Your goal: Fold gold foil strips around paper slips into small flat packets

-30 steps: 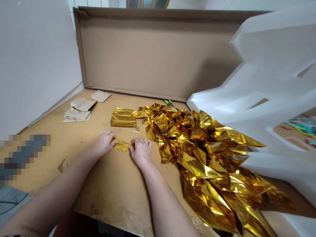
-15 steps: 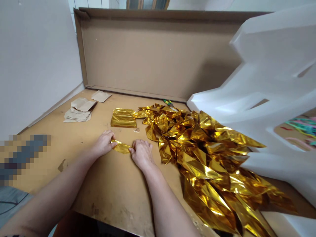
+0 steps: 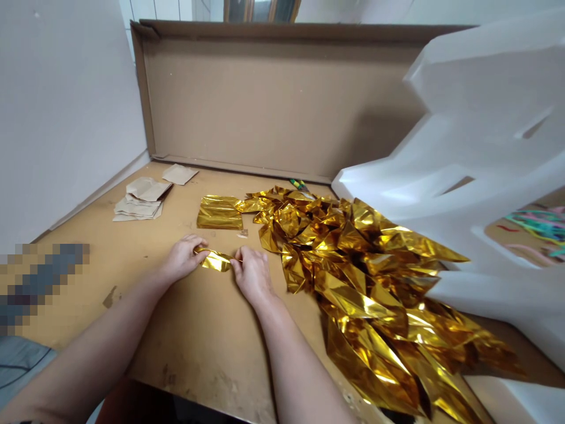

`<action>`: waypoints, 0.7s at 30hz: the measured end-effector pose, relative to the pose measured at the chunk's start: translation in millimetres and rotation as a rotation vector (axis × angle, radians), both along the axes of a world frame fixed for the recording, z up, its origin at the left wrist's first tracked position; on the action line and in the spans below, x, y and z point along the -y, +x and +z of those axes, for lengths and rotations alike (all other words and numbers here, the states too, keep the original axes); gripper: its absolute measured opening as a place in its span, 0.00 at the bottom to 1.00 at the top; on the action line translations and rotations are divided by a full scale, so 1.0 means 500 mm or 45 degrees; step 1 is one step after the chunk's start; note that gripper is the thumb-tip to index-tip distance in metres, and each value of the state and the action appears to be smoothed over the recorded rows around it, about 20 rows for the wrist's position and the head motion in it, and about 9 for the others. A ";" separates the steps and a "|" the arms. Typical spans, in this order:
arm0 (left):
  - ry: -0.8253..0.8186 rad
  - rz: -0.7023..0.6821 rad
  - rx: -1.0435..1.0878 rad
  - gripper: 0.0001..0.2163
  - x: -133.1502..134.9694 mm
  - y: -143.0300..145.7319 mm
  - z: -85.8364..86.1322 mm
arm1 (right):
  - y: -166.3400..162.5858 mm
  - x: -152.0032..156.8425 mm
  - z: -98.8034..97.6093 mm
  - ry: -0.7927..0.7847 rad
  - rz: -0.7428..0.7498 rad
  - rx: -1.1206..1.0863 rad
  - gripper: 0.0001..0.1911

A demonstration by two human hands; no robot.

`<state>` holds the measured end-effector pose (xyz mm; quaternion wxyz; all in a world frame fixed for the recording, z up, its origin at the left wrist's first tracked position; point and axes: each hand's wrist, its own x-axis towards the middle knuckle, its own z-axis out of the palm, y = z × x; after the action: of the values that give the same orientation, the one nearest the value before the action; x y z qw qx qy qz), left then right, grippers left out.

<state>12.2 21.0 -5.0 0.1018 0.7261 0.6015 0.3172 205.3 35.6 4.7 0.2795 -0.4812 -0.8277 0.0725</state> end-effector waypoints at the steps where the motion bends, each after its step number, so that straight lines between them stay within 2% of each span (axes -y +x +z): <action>1: 0.019 -0.026 -0.030 0.05 0.001 0.000 0.002 | 0.000 0.000 -0.001 0.062 0.022 -0.009 0.08; 7: 0.159 -0.215 -0.189 0.07 0.013 0.005 0.012 | -0.005 0.011 0.005 0.460 0.149 0.011 0.08; 11: 0.316 -0.278 -0.292 0.08 0.022 0.018 0.014 | -0.010 0.022 0.019 0.630 0.187 0.080 0.10; 16: 0.404 -0.323 -0.336 0.10 0.027 0.028 0.015 | -0.014 0.028 0.025 0.627 0.247 0.104 0.14; 21: 0.372 -0.298 -0.117 0.08 0.015 0.012 0.007 | -0.002 0.014 0.014 0.457 0.196 -0.062 0.13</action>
<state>18.2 13.3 -1.8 0.0041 0.8119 0.4645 0.3537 204.1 28.7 11.7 0.3744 -0.3571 -0.8547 -0.0437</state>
